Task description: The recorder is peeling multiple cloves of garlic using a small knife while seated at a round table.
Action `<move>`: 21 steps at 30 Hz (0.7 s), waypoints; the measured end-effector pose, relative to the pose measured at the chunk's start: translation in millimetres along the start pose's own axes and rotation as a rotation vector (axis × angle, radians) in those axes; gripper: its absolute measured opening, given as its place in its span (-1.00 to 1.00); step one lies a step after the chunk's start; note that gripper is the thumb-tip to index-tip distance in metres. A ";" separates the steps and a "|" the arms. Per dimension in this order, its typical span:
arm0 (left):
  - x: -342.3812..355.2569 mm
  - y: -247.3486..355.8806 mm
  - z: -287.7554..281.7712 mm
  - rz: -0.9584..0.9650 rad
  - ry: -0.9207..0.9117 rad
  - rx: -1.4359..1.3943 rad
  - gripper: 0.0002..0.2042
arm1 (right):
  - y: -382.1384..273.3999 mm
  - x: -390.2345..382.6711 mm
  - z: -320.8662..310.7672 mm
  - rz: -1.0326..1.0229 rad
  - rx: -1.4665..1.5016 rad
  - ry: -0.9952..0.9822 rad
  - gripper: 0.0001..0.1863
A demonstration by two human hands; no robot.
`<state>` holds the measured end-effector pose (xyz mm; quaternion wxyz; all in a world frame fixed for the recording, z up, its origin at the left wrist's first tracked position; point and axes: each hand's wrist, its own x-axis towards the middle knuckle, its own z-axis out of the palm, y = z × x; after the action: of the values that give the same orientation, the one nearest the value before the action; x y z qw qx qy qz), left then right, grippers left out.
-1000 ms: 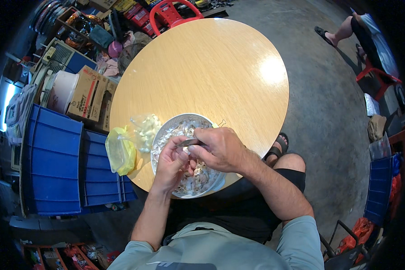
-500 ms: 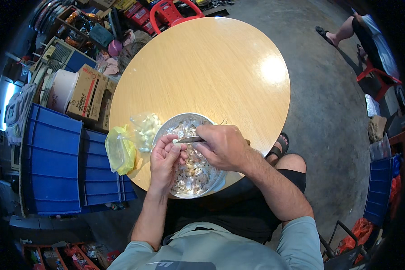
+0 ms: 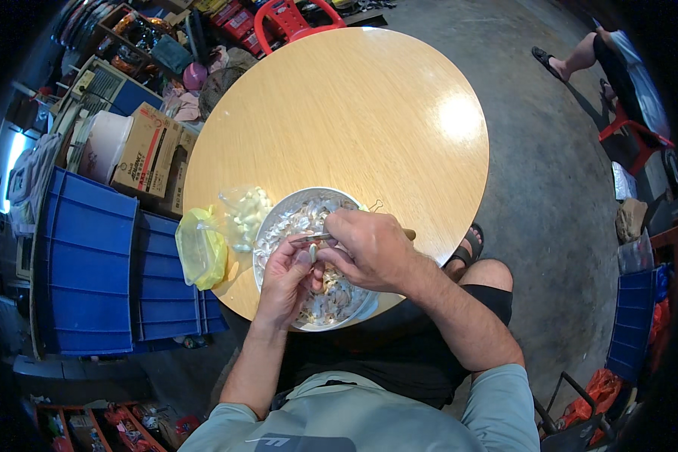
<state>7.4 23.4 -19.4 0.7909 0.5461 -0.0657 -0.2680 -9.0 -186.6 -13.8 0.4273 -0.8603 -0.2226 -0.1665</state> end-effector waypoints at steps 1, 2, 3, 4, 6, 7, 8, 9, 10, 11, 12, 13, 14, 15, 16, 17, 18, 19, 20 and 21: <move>0.0 -1.6 -0.3 0.008 -0.009 -0.028 -0.76 | 0.0 -0.1 0.2 -0.005 -0.009 0.006 -0.71; -0.4 -1.9 0.3 0.007 -0.010 -0.029 -0.76 | 0.2 -0.3 0.4 -0.009 -0.017 0.012 -0.71; -0.4 -1.9 1.1 0.014 -0.007 0.006 -0.75 | 1.0 -0.2 0.4 -0.008 -0.018 0.013 -0.71; -0.6 -1.8 2.1 0.022 -0.004 0.040 -0.74 | 2.0 -0.1 0.5 -0.023 -0.010 0.030 -0.71; -1.5 -1.8 5.9 0.066 -0.014 0.074 -0.72 | 2.9 -0.3 0.8 -0.037 -0.002 0.048 -0.71; -2.0 -2.3 7.3 0.111 -0.021 0.109 -0.71 | 3.1 -0.6 1.0 -0.037 -0.005 0.065 -0.71; -2.3 -3.4 7.5 0.111 -0.022 0.109 -0.71 | 3.0 -0.8 1.2 -0.037 -0.009 0.082 -0.71; -3.1 -4.4 7.3 0.135 -0.010 0.127 -0.70 | 2.4 -0.6 1.9 -0.037 -0.008 0.082 -0.71; -3.5 -5.1 7.4 0.160 0.002 0.145 -0.69 | 1.4 -0.2 2.9 -0.053 -0.018 0.096 -0.71; -4.0 -5.1 8.5 0.160 0.003 0.145 -0.69 | 0.6 0.1 3.7 -0.068 -0.028 0.110 -0.71; -4.4 -4.7 10.4 0.167 0.018 0.140 -0.69 | 0.4 0.0 4.1 -0.068 -0.028 0.110 -0.71; -4.7 -4.9 11.7 0.174 0.033 0.134 -0.69 | 0.4 -0.2 4.7 -0.072 -0.036 0.106 -0.71; -4.8 -6.0 12.2 0.174 0.032 0.133 -0.69 | 0.3 -0.3 5.0 -0.076 -0.044 0.102 -0.71; -5.1 -7.6 12.2 0.177 0.026 0.106 -0.68 | -0.7 -0.6 4.2 -0.076 -0.044 0.102 -0.71; -5.2 -8.9 11.8 0.180 0.019 0.078 -0.68 | -2.2 -1.0 2.5 -0.069 -0.038 0.089 -0.72; -5.1 -9.7 11.0 0.180 0.019 0.077 -0.68 | -3.4 -1.3 1.1 -0.063 -0.031 0.075 -0.73; -5.1 -10.4 9.6 0.177 0.008 0.063 -0.68 | -4.0 -1.4 0.9 -0.063 -0.030 0.075 -0.73; -5.2 -10.7 8.8 0.173 -0.003 0.049 -0.68 | -4.5 -1.5 0.7 -0.062 -0.025 0.070 -0.73; -5.2 -10.5 8.8 0.174 -0.002 0.050 -0.68 | -5.1 -1.6 0.5 -0.061 -0.020 0.064 -0.74; -5.0 -10.5 9.2 0.183 -0.011 0.042 -0.68 | -5.9 -1.6 -0.3 -0.061 -0.020 0.064 -0.74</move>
<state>-4.1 15.5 -24.2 0.8001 0.5528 -0.1255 -0.1961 -13.5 -184.1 -10.5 0.4202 -0.8516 -0.2333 -0.2092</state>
